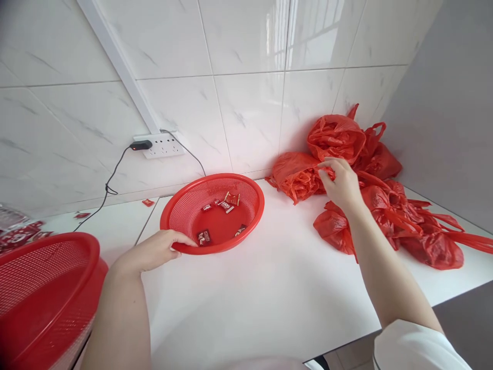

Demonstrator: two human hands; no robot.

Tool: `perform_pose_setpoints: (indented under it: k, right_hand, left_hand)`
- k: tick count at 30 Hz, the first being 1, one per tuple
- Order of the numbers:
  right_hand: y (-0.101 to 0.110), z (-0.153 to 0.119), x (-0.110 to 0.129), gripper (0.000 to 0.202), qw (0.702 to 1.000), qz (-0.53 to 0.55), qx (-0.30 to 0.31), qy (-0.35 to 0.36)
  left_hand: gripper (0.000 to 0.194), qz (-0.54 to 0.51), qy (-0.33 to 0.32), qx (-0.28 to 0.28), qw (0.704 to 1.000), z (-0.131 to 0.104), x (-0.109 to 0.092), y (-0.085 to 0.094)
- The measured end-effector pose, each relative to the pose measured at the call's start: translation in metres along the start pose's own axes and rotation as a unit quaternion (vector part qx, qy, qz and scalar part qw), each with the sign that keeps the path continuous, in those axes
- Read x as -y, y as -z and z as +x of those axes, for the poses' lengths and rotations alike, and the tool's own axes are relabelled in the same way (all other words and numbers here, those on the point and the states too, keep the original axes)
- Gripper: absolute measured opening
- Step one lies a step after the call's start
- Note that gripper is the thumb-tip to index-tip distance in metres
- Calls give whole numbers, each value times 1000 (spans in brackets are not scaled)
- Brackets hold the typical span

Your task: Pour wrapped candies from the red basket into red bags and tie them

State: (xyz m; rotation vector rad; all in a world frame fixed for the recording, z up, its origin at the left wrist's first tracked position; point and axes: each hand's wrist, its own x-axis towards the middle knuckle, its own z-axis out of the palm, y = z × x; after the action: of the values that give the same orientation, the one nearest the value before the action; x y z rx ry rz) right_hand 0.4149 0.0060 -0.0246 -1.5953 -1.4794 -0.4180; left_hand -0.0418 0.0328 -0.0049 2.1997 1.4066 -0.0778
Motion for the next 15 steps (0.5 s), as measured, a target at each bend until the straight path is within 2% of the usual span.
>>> perform_pose_setpoints:
  k: [4, 6, 8, 12, 14, 15]
  right_hand:
    - [-26, -4, 9, 17, 998, 23, 59, -20]
    - [-38, -5, 8, 18, 994, 8, 98, -53]
    - [-50, -5, 4, 22, 987, -34, 111, -108]
    - [-78, -5, -16, 56, 968, -103, 88, -213]
    - [-94, -6, -30, 64, 962, -101, 118, -223]
    - [-101, -7, -37, 61, 962, -95, 138, -216]
  left_hand:
    - [48, -9, -4, -34, 999, 7, 12, 0]
    - [41, -11, -6, -40, 999, 10, 17, 0]
    - [36, -15, -2, -34, 999, 14, 21, 0]
    - [43, -29, 9, -19, 999, 19, 23, 0]
    - [44, -31, 8, -32, 999, 22, 21, -1]
    - [45, -30, 11, -44, 999, 23, 19, -2]
